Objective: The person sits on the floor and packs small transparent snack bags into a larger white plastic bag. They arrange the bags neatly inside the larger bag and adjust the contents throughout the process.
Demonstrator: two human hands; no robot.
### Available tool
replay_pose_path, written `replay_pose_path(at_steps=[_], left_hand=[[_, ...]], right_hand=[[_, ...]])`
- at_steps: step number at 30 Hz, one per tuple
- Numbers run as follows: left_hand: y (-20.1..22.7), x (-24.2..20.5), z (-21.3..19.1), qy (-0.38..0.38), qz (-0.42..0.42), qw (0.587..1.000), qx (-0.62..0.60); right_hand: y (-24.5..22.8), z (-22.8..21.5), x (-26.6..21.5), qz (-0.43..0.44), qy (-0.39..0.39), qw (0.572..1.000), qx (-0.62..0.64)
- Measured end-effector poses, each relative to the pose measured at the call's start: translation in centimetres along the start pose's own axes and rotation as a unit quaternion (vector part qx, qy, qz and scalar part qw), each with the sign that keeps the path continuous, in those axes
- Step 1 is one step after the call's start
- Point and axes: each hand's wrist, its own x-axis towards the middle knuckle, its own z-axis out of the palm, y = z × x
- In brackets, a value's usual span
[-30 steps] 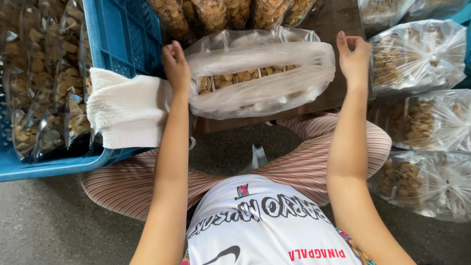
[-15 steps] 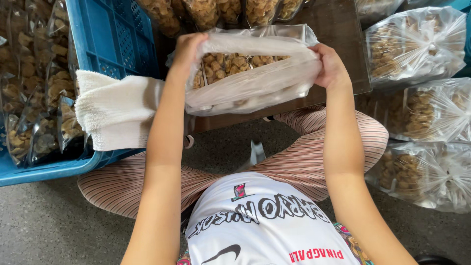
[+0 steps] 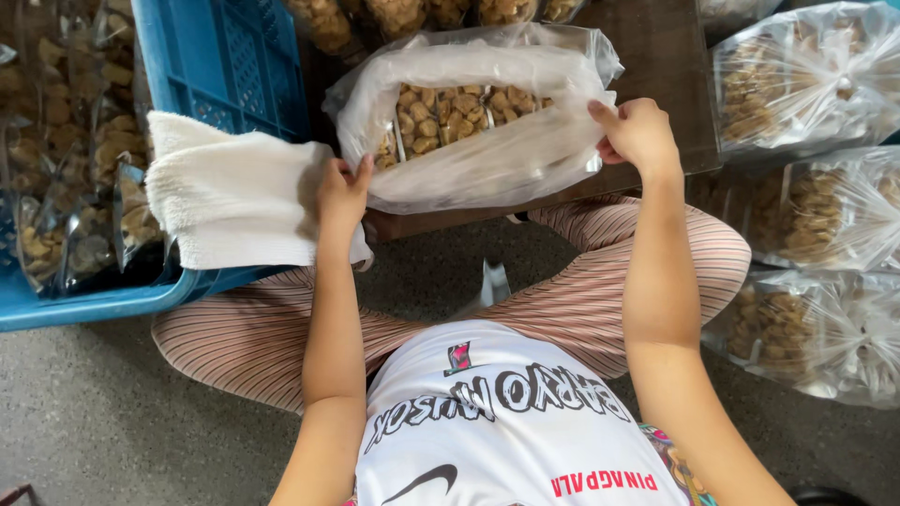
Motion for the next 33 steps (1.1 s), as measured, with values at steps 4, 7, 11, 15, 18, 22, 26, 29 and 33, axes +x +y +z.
replay_pose_path(at_steps=[4, 7, 11, 15, 18, 22, 26, 29, 33], left_hand=[[-2.7, 1.2, -0.6, -0.154, -0.174, 0.839, -0.492], [-4.2, 2.0, -0.5, -0.151, -0.242, 0.631, -0.721], [-4.9, 2.4, 0.7, -0.113, -0.229, 0.625, -0.738], [-5.1, 4.1, 1.9, -0.049, -0.103, 0.841, -0.530], [-6.3, 7.4, 1.4, 0.059, 0.106, 0.988, -0.094], [-7.6, 14.0, 3.6, 0.118, 0.282, 0.952, -0.004], [-7.7, 18.2, 6.1, 0.134, 0.237, 0.961, 0.054], [-7.2, 20.1, 6.7, 0.119, 0.172, 0.970, 0.125], [-7.7, 20.4, 7.0, 0.129, 0.086, 0.988, 0.011]], right_hand=[[2.9, 1.7, 4.4, -0.046, -0.076, 0.936, 0.342], [5.5, 1.4, 7.1, -0.007, -0.138, 0.869, 0.476], [5.8, 0.9, 8.0, 0.074, -0.182, 0.739, 0.644], [2.8, -0.6, 4.9, 0.035, -0.059, 0.698, 0.713], [-1.2, 1.5, 1.4, -0.269, 0.377, 0.830, 0.310], [-5.5, 10.6, -4.0, -0.575, 0.264, 0.773, -0.041], [-8.6, 19.9, -6.9, -0.629, 0.043, 0.721, -0.288], [-9.3, 22.9, -6.8, -0.602, 0.044, 0.736, -0.308], [-8.5, 24.6, -5.8, -0.585, 0.123, 0.731, -0.329]])
